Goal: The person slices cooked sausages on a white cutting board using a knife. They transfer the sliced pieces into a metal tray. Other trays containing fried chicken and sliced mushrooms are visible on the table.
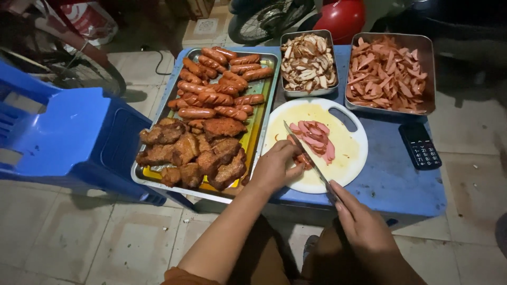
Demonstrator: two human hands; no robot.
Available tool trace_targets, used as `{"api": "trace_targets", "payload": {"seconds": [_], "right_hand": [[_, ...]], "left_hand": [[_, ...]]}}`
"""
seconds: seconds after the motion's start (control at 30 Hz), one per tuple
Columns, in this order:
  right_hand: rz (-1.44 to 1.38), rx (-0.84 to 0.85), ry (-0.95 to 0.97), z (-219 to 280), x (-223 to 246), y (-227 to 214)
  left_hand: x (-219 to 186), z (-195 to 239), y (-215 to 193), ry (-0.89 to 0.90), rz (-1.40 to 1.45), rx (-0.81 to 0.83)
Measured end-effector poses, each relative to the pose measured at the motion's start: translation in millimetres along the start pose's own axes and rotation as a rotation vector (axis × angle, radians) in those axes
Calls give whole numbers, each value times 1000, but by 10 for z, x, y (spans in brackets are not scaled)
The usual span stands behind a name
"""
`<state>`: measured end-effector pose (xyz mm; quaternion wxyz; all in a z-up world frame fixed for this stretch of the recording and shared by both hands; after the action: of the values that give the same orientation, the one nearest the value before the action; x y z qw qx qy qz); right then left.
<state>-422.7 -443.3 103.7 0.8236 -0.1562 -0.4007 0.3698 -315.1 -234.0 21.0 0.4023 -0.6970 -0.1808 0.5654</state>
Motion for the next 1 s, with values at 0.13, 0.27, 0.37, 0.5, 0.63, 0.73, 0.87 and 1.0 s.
{"api": "trace_targets", "payload": {"seconds": [0.13, 0.27, 0.37, 0.5, 0.63, 0.73, 0.87, 1.0], "right_hand": [[-26, -65, -132, -198, 18, 27], [-25, -21, -78, -26, 81, -38], [-66, 70, 105, 85, 68, -62], [0, 42, 61, -125, 114, -15], [-16, -63, -145, -397, -87, 134], [-64, -67, -169, -279, -91, 53], [-40, 87, 90, -83, -430, 37], [1, -29, 14, -29, -1202, 192]], "left_hand": [[-4, -16, 44, 31, 40, -39], [46, 3, 80, 81, 78, -86], [-100, 65, -4, -47, 119, -19], [41, 36, 123, 37, 115, -104], [-2, 55, 118, 42, 119, -140], [-23, 2, 68, 9, 136, -129], [31, 26, 116, -19, 112, -124], [-51, 52, 45, -60, 162, -69]]}}
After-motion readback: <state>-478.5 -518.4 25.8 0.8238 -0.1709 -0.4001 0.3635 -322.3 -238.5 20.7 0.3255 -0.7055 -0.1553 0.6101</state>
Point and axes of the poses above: each hand's wrist, its own z-axis away from the middle knuckle, its own y-axis out of the palm, x = y × z, the point moved 1 cm from there along -z, towards the middle knuckle, and after that the axes turned 6 degrees about x, right-handed, at the moved point
